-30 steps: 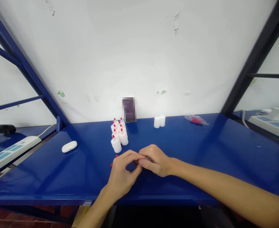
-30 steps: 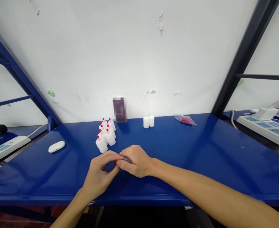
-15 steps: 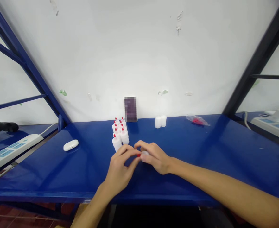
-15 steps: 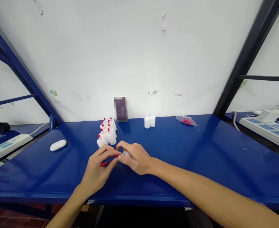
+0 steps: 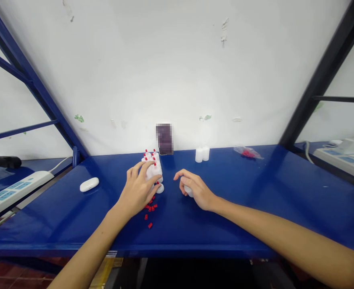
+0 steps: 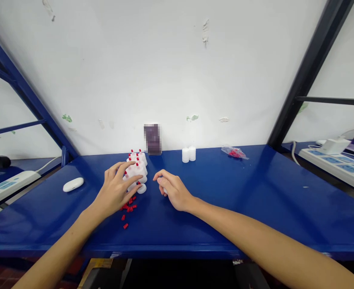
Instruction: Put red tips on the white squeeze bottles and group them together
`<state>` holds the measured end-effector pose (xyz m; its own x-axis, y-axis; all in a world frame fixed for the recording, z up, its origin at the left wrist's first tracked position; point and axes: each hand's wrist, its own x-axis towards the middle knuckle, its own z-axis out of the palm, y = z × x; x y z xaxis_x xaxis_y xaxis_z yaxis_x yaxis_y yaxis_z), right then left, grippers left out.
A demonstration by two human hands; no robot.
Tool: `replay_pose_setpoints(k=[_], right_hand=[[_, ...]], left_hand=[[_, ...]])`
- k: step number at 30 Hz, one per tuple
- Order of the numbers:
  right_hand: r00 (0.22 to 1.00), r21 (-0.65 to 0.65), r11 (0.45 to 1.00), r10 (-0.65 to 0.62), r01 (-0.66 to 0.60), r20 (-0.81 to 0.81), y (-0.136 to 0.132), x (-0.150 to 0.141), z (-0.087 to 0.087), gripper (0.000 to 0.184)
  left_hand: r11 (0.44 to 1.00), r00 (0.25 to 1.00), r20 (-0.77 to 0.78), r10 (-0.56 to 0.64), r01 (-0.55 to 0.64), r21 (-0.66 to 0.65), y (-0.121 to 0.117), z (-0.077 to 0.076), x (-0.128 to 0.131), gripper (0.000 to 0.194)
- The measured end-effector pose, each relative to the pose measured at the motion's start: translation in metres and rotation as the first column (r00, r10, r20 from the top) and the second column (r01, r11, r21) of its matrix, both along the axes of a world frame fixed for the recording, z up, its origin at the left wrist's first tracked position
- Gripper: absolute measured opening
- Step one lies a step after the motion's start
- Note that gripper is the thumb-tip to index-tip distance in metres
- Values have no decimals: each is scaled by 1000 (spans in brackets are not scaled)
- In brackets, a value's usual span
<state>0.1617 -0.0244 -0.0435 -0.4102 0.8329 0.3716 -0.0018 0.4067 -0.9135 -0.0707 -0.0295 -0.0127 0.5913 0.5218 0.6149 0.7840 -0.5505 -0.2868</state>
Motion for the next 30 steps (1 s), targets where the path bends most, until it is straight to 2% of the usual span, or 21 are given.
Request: replay_pose_setpoints(k=[3, 6, 8, 11, 14, 18, 20, 22, 27, 30], right_hand=[[998, 22, 1000, -16, 15, 61, -1, 1, 2, 23], [961, 144, 990, -47, 7, 274, -5, 1, 6, 18], [880, 295, 955, -108, -38, 463, -9, -1, 10, 19], [706, 488, 861, -258, -141, 660, -16, -7, 14, 30], [565, 552, 811, -368, -194, 739, -20, -15, 17, 37], [474, 561, 811, -432, -168, 767, -18, -21, 17, 39], [473, 549, 823, -430, -145, 769, -14, -19, 17, 39], [516, 530, 840, -404, -119, 756, -11, -15, 15, 38], [717, 431, 900, -255, -70, 649, -7, -2, 13, 30], [799, 376, 924, -176, -67, 575, -7, 2, 13, 31]], left_hand=[[999, 987, 156, 34, -40, 37, -9, -2, -4, 21], [994, 959, 278, 62, -34, -105, -24, -5, -14, 19], [964, 948, 300, 111, -29, -264, -32, -8, -22, 21], [881, 934, 285, 216, -60, -470, -37, -13, -36, 25], [806, 922, 273, 276, -67, -588, -36, -18, -45, 28], [765, 928, 276, 251, -15, -644, -37, -23, -49, 32], [772, 942, 279, 187, 35, -635, -38, -24, -49, 34], [786, 952, 282, 121, 82, -612, -39, -25, -50, 35], [791, 966, 250, 62, 106, -603, -40, -25, -52, 38], [788, 970, 236, 61, 98, -607, -39, -26, -51, 39]])
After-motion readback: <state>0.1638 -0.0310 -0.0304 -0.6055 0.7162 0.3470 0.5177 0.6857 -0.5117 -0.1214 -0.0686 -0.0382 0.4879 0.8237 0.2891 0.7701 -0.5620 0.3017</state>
